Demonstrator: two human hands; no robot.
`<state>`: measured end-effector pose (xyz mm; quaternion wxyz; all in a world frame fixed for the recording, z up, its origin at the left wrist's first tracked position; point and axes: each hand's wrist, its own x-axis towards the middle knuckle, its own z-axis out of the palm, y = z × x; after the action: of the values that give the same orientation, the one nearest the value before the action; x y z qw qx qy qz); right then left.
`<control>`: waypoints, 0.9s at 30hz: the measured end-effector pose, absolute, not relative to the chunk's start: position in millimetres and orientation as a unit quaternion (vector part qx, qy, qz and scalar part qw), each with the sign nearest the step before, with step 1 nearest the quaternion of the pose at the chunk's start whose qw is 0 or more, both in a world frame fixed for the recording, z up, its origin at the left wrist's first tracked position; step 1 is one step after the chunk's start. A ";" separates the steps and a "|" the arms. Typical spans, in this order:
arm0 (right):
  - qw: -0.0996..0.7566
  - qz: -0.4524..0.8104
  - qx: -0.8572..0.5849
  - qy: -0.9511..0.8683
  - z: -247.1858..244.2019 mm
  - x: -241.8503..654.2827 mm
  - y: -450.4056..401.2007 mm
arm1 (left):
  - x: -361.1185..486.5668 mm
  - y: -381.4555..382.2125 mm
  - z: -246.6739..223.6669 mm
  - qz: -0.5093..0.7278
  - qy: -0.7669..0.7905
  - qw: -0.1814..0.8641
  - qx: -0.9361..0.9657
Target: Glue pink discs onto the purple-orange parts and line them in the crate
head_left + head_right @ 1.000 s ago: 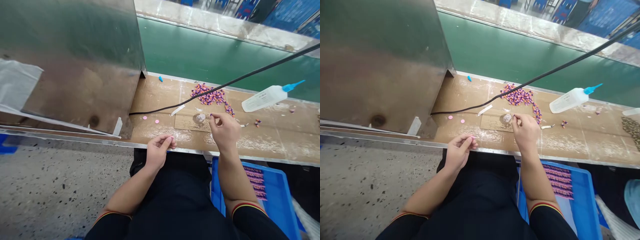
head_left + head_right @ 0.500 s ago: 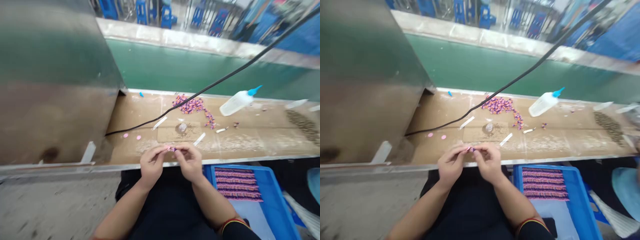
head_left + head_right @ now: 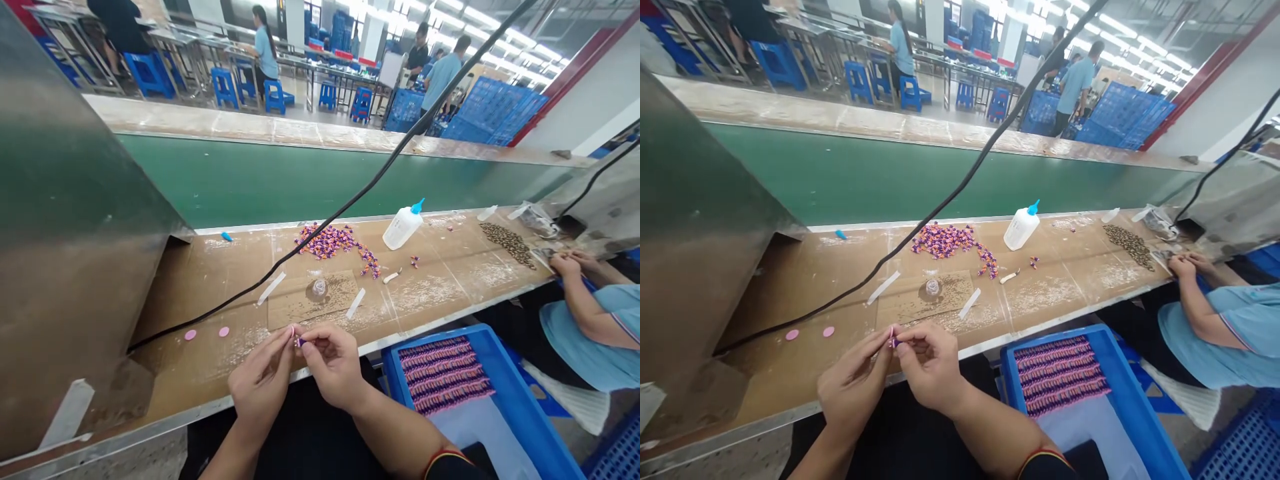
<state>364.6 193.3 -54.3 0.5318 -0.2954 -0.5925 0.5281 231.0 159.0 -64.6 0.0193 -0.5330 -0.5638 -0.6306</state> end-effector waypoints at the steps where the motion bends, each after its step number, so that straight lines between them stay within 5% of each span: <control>1: 0.531 0.527 -0.297 -0.593 -53.7 364.5 192.6 | 231.3 158.8 -65.0 -0.631 -0.566 0.014 -0.531; 6: 0.527 0.533 -0.300 -0.590 -51.0 365.6 189.7 | 231.6 156.7 -68.0 -0.653 -0.580 -0.071 -0.482; 16: 0.573 0.428 -0.330 -0.616 -42.2 373.8 196.1 | 247.9 166.8 -51.1 -0.740 -0.457 -0.463 -0.171; 27: 0.572 0.272 -0.315 -0.707 -37.7 368.9 194.1 | 253.4 159.0 -48.1 -0.745 -0.390 -0.532 -0.099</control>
<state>368.9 194.1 -37.7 0.5724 -0.3145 -0.7067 0.2721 253.4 159.0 -48.1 -0.5322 -0.0992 -0.3896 -0.7451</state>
